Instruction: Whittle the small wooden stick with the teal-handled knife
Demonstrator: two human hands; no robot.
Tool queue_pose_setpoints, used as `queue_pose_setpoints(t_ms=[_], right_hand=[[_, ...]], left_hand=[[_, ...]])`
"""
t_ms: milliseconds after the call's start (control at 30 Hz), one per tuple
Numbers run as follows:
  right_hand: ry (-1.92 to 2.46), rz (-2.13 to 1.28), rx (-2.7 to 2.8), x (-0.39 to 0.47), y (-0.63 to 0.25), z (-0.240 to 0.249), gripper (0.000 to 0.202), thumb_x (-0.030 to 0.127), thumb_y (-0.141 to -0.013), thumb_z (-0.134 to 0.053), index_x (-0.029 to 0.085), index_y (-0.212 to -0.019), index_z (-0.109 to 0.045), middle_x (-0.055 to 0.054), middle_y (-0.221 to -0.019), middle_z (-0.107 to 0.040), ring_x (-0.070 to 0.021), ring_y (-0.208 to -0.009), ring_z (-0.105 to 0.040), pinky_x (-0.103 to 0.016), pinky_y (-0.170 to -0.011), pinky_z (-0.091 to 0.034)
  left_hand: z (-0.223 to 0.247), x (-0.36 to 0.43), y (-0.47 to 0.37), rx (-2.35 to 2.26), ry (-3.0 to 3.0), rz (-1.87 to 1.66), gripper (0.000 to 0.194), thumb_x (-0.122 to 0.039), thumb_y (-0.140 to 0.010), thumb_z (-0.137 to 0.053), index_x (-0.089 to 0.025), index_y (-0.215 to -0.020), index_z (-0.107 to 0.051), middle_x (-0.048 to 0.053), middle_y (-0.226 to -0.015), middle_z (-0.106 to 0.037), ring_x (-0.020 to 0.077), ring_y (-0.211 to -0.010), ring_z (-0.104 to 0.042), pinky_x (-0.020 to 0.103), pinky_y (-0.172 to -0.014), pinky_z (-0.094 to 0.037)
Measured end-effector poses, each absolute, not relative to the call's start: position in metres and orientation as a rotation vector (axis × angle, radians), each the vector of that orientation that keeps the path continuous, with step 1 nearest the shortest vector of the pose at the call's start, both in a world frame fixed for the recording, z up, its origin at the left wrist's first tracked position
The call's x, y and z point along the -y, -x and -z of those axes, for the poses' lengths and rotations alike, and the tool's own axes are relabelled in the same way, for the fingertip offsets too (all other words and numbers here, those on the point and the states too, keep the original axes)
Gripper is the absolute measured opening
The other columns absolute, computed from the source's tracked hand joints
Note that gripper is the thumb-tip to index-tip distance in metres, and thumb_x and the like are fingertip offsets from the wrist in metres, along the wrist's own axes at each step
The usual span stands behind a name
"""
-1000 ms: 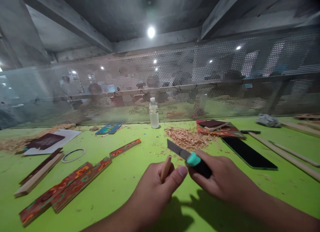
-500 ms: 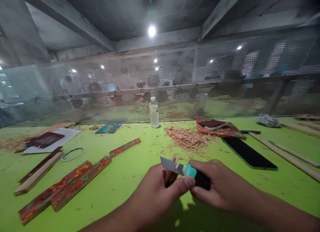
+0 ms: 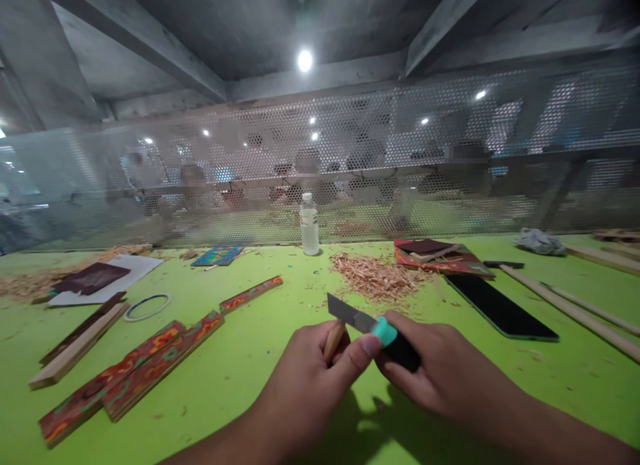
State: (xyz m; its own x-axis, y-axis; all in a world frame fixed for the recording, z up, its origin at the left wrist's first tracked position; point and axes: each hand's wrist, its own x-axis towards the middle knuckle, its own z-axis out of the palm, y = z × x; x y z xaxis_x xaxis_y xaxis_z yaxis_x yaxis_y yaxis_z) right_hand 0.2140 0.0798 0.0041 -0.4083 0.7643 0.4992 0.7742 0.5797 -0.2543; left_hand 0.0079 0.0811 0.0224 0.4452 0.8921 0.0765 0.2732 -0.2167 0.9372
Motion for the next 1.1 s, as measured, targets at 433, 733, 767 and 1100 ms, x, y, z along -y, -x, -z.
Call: queue_pose_setpoints(t_ms=[433, 733, 767, 1100], right_hand=[[1.283, -0.239, 2.383, -0.080, -0.217, -0.009, 0.009, 0.033, -0.083, -0.053, 0.024, -0.080, -0.051, -0.002, -0.064, -0.064, -0.0184, -0.055, -0.052, -0.030, -0.054, -0.029], [1.404, -0.337, 2.363, -0.073, -0.213, -0.016, 0.010, 0.033, -0.082, -0.053, 0.024, -0.078, -0.050, -0.004, -0.068, -0.065, -0.0191, -0.059, -0.053, -0.030, -0.056, -0.029], [1.400, -0.349, 2.365, -0.073, -0.213, -0.016, 0.010, 0.033, -0.082, -0.053, 0.024, -0.078, -0.050, -0.004, -0.068, -0.065, -0.0191, -0.059, -0.053, -0.030, -0.057, -0.029], [1.376, -0.343, 2.391, -0.075, -0.211, -0.017, 0.009, 0.031, -0.083, -0.053, 0.024, -0.077, -0.050, -0.004, -0.067, -0.066, -0.0189, -0.057, -0.054, -0.030, -0.055, -0.029]], left_hand=[[-0.015, -0.084, -0.005, -0.823, -1.704, -0.766, 0.042, -0.056, -0.089, -0.072, -0.019, -0.080, -0.055, -0.006, -0.071, -0.035, 0.0131, -0.068, -0.030, 0.029, -0.060, -0.023], [-0.013, -0.081, -0.002, -0.890, -1.859, -0.786, 0.034, -0.050, -0.092, -0.071, -0.020, -0.084, -0.057, -0.005, -0.072, -0.044, 0.0141, -0.068, -0.039, 0.029, -0.061, -0.028], [-0.013, -0.081, -0.002, -0.898, -1.864, -0.788, 0.034, -0.050, -0.092, -0.071, -0.020, -0.083, -0.057, -0.005, -0.071, -0.044, 0.0142, -0.068, -0.039, 0.029, -0.061, -0.028], [-0.014, -0.082, -0.003, -0.888, -1.827, -0.781, 0.031, -0.045, -0.091, -0.073, -0.019, -0.082, -0.058, -0.006, -0.072, -0.045, 0.0136, -0.069, -0.040, 0.028, -0.061, -0.029]])
